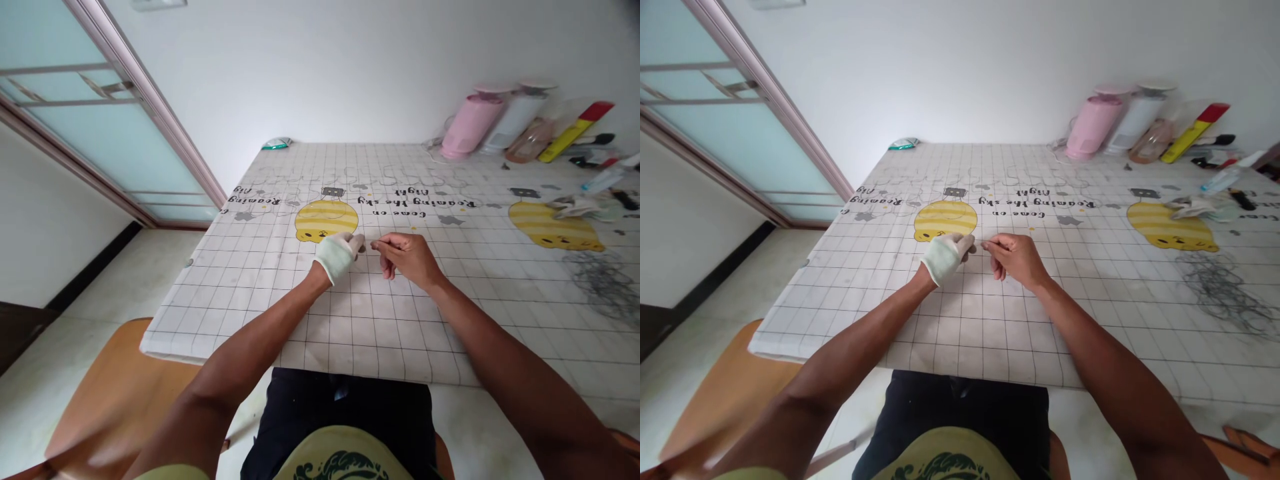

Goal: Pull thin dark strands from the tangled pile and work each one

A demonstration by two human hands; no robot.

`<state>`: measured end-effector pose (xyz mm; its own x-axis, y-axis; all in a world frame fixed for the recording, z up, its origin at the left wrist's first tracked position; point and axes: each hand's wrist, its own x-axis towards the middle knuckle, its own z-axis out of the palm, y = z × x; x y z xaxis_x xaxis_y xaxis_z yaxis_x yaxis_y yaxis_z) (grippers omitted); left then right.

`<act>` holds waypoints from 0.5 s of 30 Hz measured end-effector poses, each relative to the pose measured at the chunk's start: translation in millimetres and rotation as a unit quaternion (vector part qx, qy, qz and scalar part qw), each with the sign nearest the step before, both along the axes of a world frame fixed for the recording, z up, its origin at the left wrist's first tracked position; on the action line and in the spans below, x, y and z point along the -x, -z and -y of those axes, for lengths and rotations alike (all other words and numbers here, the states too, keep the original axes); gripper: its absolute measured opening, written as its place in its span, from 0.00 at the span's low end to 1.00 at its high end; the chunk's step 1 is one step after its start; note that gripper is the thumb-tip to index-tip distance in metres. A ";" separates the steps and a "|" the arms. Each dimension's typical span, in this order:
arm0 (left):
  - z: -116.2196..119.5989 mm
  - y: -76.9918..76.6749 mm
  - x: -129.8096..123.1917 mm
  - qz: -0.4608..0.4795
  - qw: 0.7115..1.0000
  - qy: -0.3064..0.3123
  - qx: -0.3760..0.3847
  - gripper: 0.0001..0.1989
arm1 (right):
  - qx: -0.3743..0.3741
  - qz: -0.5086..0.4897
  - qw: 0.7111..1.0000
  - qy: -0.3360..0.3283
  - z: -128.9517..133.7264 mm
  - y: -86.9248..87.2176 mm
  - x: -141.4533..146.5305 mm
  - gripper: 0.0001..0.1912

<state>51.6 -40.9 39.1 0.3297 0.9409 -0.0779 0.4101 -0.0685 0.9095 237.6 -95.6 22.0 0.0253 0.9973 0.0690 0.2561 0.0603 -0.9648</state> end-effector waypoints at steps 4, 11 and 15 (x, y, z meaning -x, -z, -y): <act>-7.2 -7.2 7.2 0.008 0.997 -0.063 -0.035 0.22 | -0.040 0.014 0.998 0.037 -0.7 2.1 -2.0 0.24; -4.3 -1.5 4.6 0.070 0.991 -0.006 0.115 0.24 | -0.082 0.010 0.994 0.075 -0.9 1.6 0.0 0.22; -1.5 2.7 -1.7 0.095 0.973 0.049 0.204 0.15 | -0.089 -0.001 0.992 0.088 -2.0 1.1 -2.0 0.21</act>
<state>53.3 -39.5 36.4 0.4609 0.8082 -0.3666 0.2410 0.2835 0.9282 239.6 -93.6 20.9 0.1978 0.9496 0.2431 0.2767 0.1838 -0.9432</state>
